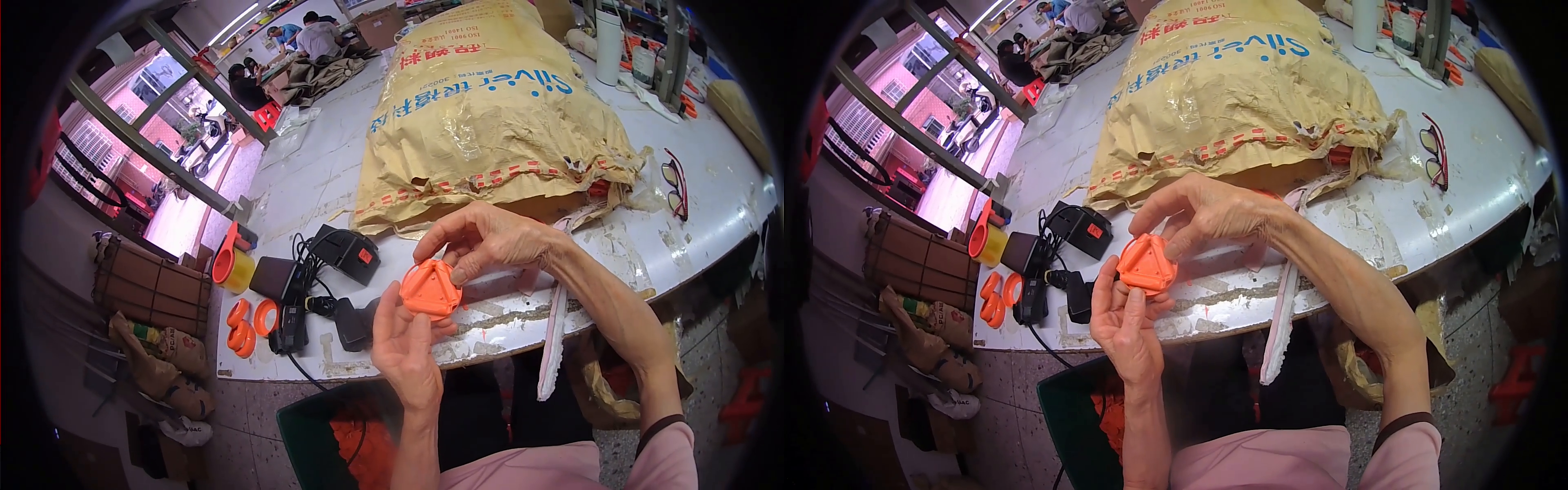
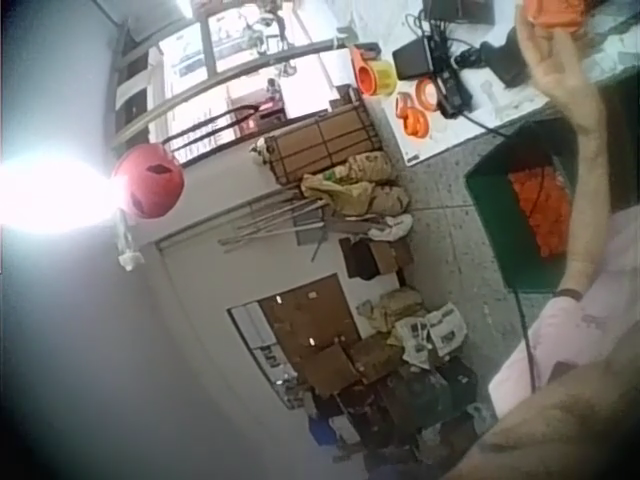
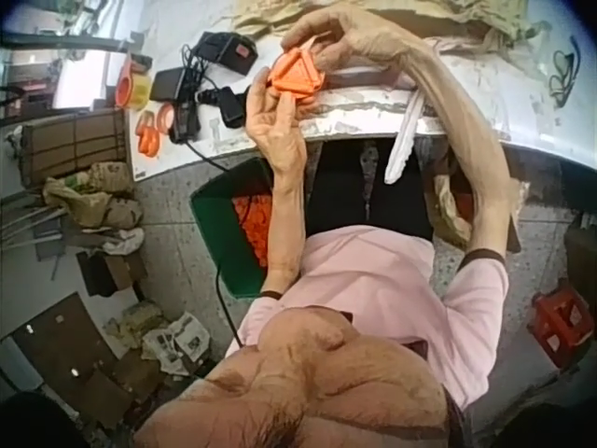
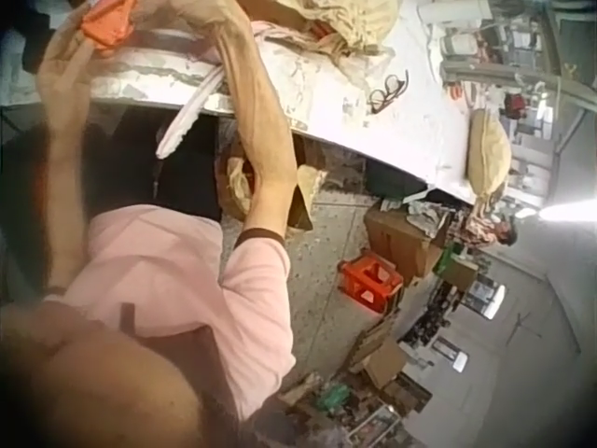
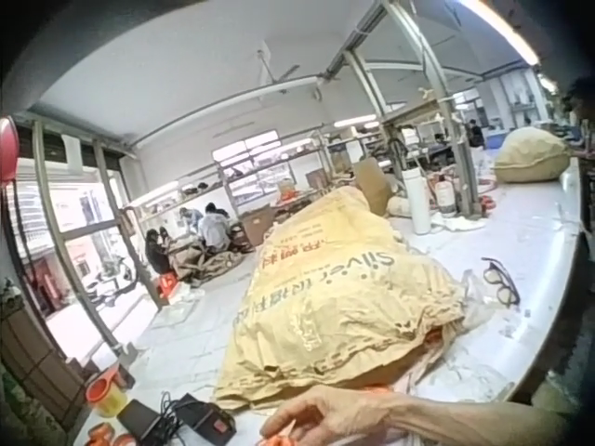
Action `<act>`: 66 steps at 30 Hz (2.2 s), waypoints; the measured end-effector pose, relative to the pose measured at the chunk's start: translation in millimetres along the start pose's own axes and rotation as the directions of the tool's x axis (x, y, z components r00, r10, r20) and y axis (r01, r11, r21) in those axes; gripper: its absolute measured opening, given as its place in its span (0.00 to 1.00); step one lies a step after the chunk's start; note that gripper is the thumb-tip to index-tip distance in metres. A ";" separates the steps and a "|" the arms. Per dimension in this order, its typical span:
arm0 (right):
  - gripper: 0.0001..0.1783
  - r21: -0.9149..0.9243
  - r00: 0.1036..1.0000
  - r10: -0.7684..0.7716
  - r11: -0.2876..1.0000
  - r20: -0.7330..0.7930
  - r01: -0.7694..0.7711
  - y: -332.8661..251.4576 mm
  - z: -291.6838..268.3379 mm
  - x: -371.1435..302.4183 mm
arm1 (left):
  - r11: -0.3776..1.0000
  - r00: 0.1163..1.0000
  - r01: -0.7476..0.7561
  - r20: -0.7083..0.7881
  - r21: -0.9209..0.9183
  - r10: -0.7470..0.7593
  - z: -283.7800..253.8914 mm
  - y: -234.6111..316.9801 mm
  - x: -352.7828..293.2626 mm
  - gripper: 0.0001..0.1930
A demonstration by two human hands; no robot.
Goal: The person repeatedly reaches into a large bag to retrieve orange plastic components, inspects them by hand, and places them into a green bin.
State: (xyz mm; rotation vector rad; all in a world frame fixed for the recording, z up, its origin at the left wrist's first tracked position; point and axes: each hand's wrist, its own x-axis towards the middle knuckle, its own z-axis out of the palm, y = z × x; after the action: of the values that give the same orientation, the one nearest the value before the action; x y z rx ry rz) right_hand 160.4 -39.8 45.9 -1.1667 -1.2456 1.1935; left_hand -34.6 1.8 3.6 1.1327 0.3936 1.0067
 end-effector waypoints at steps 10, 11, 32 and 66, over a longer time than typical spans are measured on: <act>0.28 0.139 1.000 0.016 0.990 0.023 -0.019 -1.6 -2.3 -0.1 | 1.000 1.000 0.007 -0.001 0.019 -0.007 3.1 1.3 0.9 0.23; 0.28 0.152 1.000 -0.005 0.988 0.021 0.001 -1.1 -2.1 0.0 | 1.000 1.000 0.002 -0.003 0.024 -0.002 2.7 1.0 0.9 0.23; 0.28 0.203 0.998 0.055 0.977 0.031 -0.060 -3.1 0.5 -0.8 | 0.999 1.000 -0.023 0.021 0.045 0.022 -0.6 -3.5 -2.1 0.23; 0.34 0.131 0.998 0.017 0.991 0.059 -0.024 -3.7 2.4 0.2 | 0.999 0.999 0.026 -0.029 0.031 -0.025 2.6 1.5 4.2 0.23</act>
State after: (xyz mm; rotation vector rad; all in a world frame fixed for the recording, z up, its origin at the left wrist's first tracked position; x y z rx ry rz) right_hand 158.0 -39.8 49.6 -1.0566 -1.1812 1.3131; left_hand -31.2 3.9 6.9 1.1397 0.4466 0.9984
